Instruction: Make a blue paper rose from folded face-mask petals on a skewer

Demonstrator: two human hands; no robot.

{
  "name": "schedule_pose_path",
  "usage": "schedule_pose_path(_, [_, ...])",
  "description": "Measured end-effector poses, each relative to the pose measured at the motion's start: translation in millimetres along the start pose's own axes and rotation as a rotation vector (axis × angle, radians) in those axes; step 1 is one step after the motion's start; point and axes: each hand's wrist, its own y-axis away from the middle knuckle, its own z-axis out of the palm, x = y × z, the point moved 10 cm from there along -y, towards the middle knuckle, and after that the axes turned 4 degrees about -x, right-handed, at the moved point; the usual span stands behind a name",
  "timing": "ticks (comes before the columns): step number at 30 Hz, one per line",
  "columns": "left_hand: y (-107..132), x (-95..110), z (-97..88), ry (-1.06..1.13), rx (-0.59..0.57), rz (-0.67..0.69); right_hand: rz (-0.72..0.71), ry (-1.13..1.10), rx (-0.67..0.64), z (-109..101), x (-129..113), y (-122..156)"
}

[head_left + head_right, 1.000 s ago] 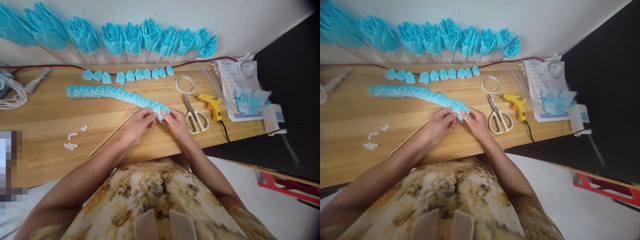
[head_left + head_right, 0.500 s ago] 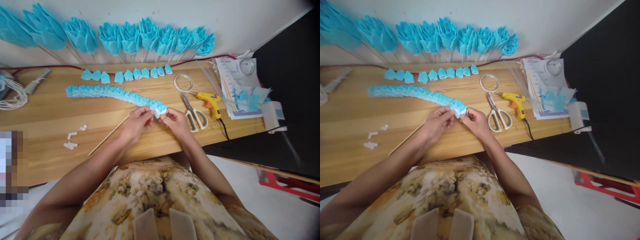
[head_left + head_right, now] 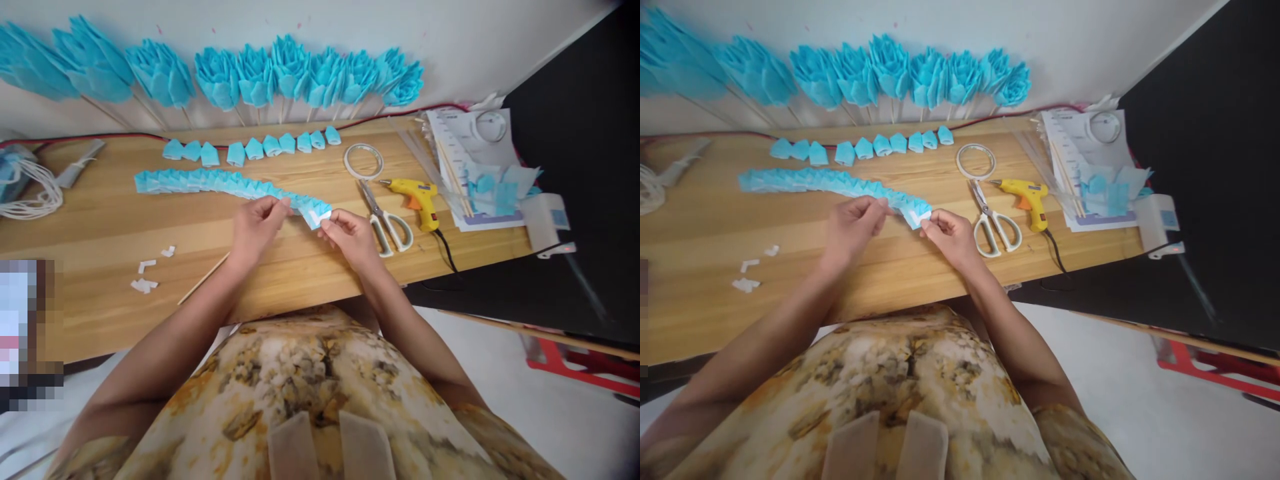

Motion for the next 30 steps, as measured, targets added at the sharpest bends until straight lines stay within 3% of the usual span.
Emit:
schedule_pose_path(2, [4.9,19.4,-6.3,-0.11,0.049,0.124,-0.001,0.008,-0.003,0.4,-0.7,0.9])
schedule_pose_path(4, [10.5,29.5,1.8,-0.188,0.002,0.203,-0.018,0.02,-0.02,2.3,-3.5,1.7])
schedule_pose_path(9, [17.6,27.8,26.0,-0.38,-0.131,0.304,-0.062,0.036,-0.036,4.6,-10.5,2.7])
schedule_pose_path(19, [14.6,14.5,26.9,-0.429,-0.17,0.26,-0.072,0.084,-0.041,6.2,-7.6,2.7])
schedule_pose_path(30, [18.4,19.2,34.3,-0.541,-0.192,0.327,-0.092,0.214,-0.015,6.0,-10.2,4.2])
